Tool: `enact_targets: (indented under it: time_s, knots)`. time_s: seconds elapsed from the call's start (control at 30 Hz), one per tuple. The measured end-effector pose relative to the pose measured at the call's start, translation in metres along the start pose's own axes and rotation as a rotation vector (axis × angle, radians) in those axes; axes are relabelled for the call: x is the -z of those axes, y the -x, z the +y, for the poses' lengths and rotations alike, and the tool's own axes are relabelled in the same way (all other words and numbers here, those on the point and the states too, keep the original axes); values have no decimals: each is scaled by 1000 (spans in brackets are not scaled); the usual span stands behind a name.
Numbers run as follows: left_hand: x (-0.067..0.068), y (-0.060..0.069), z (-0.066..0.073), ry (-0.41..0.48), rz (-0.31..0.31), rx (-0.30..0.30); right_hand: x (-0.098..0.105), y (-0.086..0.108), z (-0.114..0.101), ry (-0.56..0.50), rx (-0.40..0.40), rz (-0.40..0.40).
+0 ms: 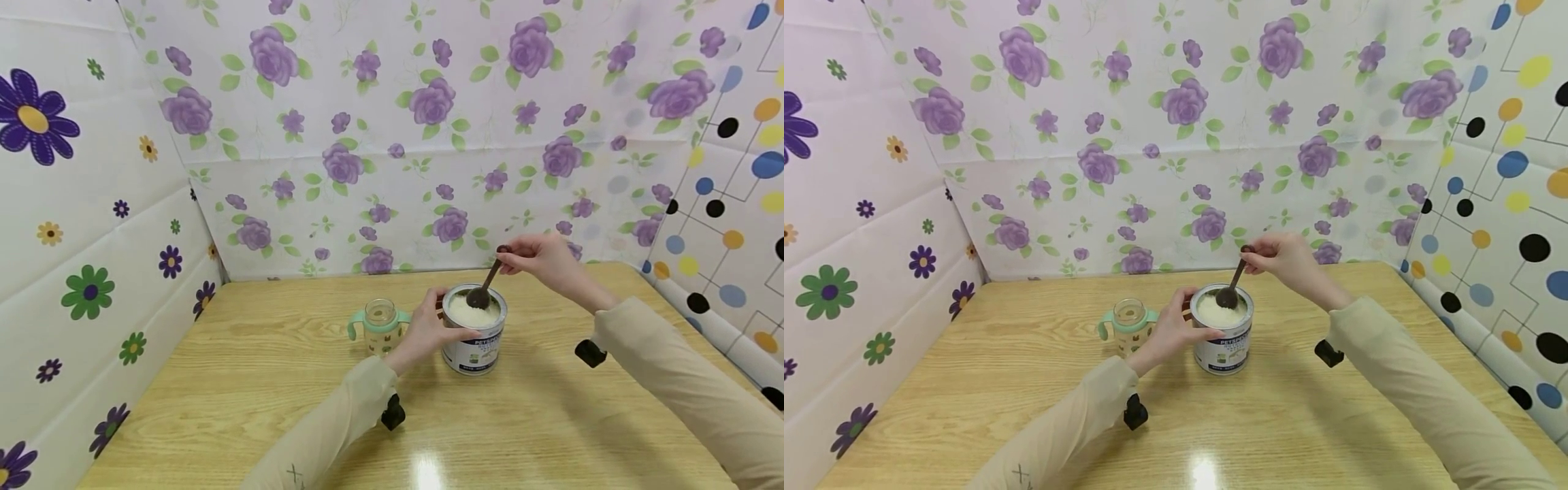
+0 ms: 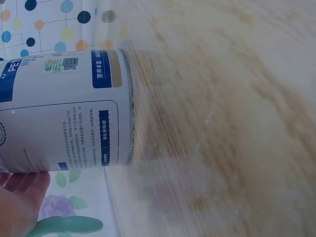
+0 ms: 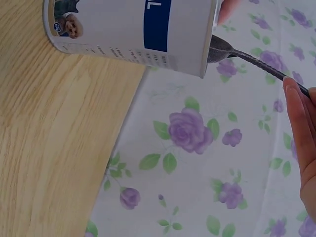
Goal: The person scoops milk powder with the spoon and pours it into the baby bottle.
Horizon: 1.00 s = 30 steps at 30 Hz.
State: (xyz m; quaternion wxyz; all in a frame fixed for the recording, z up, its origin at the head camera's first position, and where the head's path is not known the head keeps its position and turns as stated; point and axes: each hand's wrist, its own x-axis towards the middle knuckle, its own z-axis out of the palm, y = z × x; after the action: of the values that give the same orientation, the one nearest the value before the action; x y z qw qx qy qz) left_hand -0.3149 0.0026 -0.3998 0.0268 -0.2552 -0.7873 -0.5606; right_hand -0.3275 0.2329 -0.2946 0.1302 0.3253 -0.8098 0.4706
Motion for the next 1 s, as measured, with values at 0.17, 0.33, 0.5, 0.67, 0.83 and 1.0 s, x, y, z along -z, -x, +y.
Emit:
enact_targets:
  time_s: [0.17, 0.33, 0.5, 0.67, 0.83, 1.0]
  knots:
    - [0, 1, 1, 2, 1, -7, -3, 2, -5, -8, 6, -4]
    - [-1, 0, 1, 2, 4, -21, -6, 3, 5, -57, -48, -8]
    - [-1, 0, 1, 5, 0, -27, -12, 5, 14, -89, -76, -14]
    - [-1, 0, 1, 5, -6, -23, -18, 6, 16, -81, -61, 16]
    - [3, 6, 16, 21, -13, -15, -21, 6, 13, -64, -102, 9]
    - [7, 13, 35, 30, -24, -26, -23, 6, -1, -65, -121, -22]
